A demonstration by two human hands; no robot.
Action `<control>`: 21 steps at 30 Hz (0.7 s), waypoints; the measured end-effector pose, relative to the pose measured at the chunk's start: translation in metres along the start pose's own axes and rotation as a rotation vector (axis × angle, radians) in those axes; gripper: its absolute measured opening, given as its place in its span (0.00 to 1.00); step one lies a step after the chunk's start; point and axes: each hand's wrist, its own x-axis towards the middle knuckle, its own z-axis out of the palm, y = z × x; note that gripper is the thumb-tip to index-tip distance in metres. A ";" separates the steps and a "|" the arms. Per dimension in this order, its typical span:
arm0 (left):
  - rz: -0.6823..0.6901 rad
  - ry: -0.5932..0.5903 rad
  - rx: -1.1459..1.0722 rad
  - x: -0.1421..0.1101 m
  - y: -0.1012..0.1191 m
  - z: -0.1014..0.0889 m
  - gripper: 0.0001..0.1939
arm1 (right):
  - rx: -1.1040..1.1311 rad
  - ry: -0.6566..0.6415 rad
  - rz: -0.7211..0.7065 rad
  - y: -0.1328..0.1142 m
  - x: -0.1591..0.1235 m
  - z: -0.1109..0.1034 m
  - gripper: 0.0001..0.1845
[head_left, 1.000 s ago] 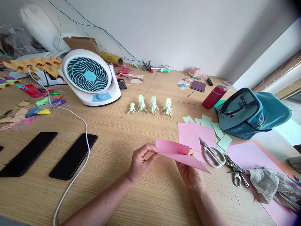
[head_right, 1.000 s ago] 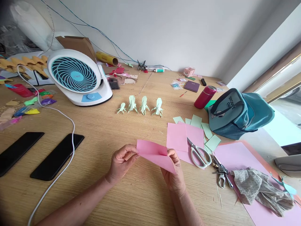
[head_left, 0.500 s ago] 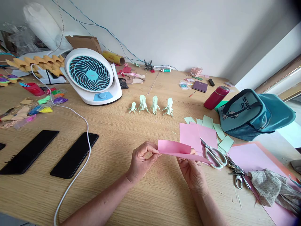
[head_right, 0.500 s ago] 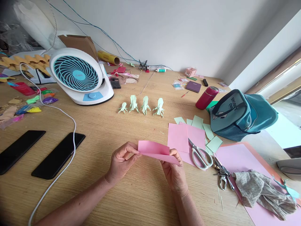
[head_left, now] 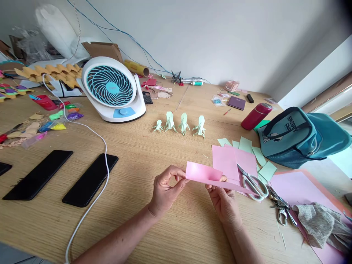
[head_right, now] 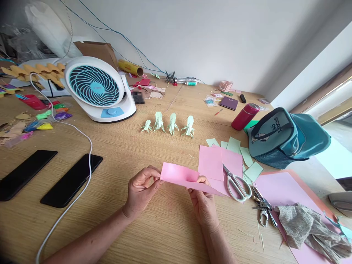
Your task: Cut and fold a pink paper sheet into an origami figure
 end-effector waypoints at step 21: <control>0.045 -0.071 0.046 0.005 0.002 -0.007 0.03 | -0.356 0.078 -0.086 0.001 0.001 -0.008 0.14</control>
